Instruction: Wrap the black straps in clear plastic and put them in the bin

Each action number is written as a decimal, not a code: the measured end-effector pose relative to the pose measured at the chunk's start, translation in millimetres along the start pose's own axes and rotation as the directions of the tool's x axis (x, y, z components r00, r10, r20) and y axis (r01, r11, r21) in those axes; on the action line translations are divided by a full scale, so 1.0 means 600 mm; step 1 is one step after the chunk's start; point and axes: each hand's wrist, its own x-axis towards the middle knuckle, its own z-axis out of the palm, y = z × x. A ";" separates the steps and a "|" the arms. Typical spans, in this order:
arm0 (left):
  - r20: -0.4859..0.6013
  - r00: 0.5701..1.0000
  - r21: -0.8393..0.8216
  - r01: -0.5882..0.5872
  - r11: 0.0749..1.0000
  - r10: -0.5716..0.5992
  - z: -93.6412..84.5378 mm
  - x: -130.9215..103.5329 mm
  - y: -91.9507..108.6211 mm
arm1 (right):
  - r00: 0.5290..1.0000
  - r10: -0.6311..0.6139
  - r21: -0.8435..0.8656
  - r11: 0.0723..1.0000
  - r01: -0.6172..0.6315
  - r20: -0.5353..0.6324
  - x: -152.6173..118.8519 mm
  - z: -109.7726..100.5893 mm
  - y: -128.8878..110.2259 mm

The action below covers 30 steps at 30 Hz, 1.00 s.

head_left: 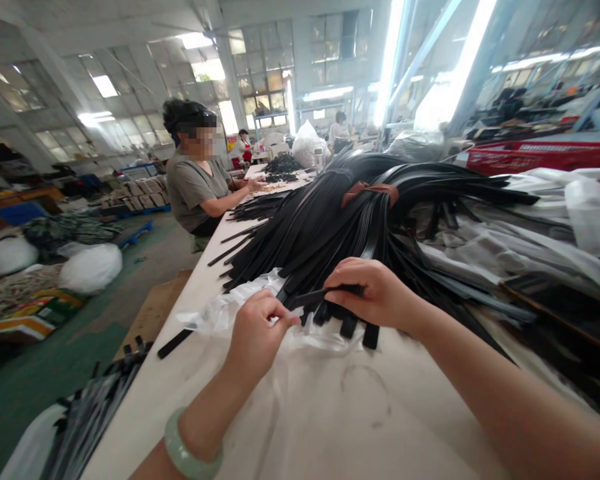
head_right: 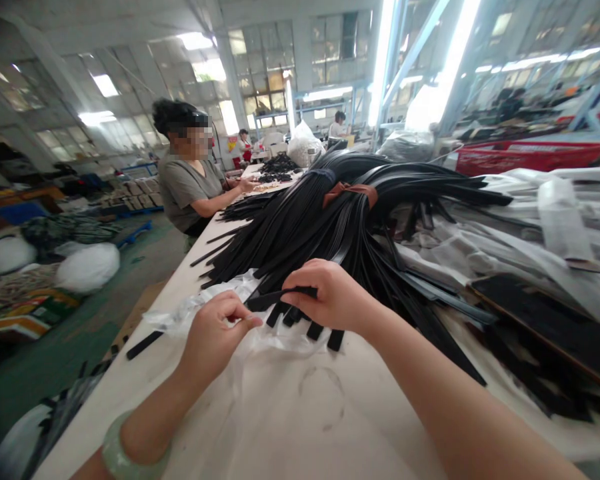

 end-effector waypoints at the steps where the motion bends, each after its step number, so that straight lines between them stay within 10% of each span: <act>1: 0.000 1.000 0.001 0.004 1.000 -0.004 0.000 0.000 -0.001 | 0.998 -0.060 -0.070 0.996 0.060 0.010 0.001 0.003 -0.002; 20: -0.003 1.000 -0.018 -0.013 1.000 0.013 0.001 0.001 -0.005 | 0.981 -0.142 -0.298 0.938 0.175 0.130 0.004 0.004 0.007; 30: 0.303 0.938 -0.143 0.218 0.965 -0.167 0.002 -0.017 0.013 | 0.960 -0.118 -0.411 0.886 0.217 0.253 0.001 0.036 -0.037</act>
